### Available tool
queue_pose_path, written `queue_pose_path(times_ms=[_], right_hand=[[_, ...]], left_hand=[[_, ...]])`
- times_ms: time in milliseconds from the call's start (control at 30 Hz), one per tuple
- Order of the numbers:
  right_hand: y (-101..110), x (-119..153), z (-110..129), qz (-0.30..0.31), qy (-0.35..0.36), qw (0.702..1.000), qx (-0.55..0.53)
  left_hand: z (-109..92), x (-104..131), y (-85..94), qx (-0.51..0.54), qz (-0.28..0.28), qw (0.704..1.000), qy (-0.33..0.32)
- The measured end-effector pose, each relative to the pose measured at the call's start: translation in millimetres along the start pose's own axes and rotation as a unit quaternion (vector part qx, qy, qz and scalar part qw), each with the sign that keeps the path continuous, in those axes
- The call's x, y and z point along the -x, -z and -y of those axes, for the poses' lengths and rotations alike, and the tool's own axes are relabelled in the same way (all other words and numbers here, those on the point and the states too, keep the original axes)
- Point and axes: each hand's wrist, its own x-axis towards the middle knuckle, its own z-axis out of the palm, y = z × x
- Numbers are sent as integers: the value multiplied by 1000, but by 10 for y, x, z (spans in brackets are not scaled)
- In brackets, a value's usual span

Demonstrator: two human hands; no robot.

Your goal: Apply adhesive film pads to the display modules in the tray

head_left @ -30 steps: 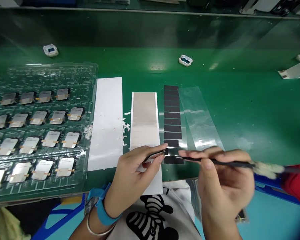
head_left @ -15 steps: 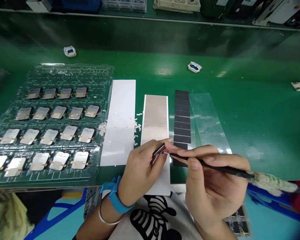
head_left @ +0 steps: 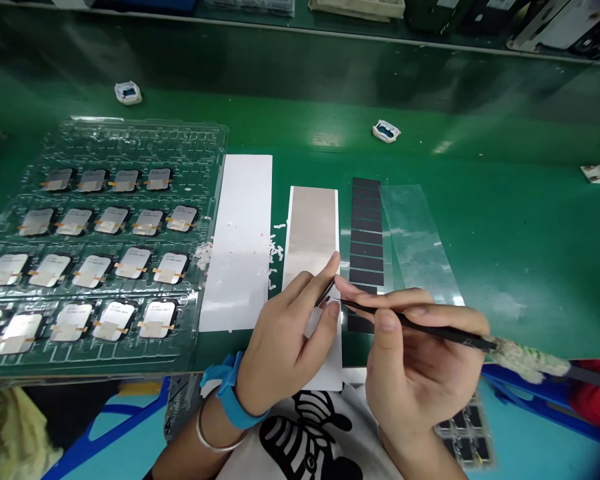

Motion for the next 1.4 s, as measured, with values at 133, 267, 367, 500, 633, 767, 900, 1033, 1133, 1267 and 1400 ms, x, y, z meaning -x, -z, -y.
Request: queue_pose_path(times_ms=[133,267,367,500,633,767,900,1033,1133,1267,1400], right_hand=[[-25,1,-36,-1,23,1000,14],[-30,-1,-54,-3,26,999,20],[-28,4,-59,-2,27,999,22],[-26,10,-66,-3,26,999,22],[-15,14,-79,-3,31,999,20],[-10,20,-98,-6,36,999,17],[-18,15,-111,-10,38,999,21],[-21,6,-113,-13,35,999,27],[-25,9,-115,-17,29,999,27],[-29,16,-115,-18,25,999,19],[-22,17,-113,-16,27,999,22]], left_hand=[[13,12,6,19,0,1000,-5],[29,16,-1,35,-3,999,-5],[41,13,-10,35,-3,999,-3],[52,7,-15,33,-2,999,1],[43,8,-11,30,-1,999,11],[37,11,-11,26,0,1000,11],[40,12,-7,20,3,1000,20],[33,12,-2,19,1,1000,17],[27,13,-3,14,0,1000,17],[31,13,-6,9,1,1000,19],[39,12,-8,-4,-3,1000,18]])
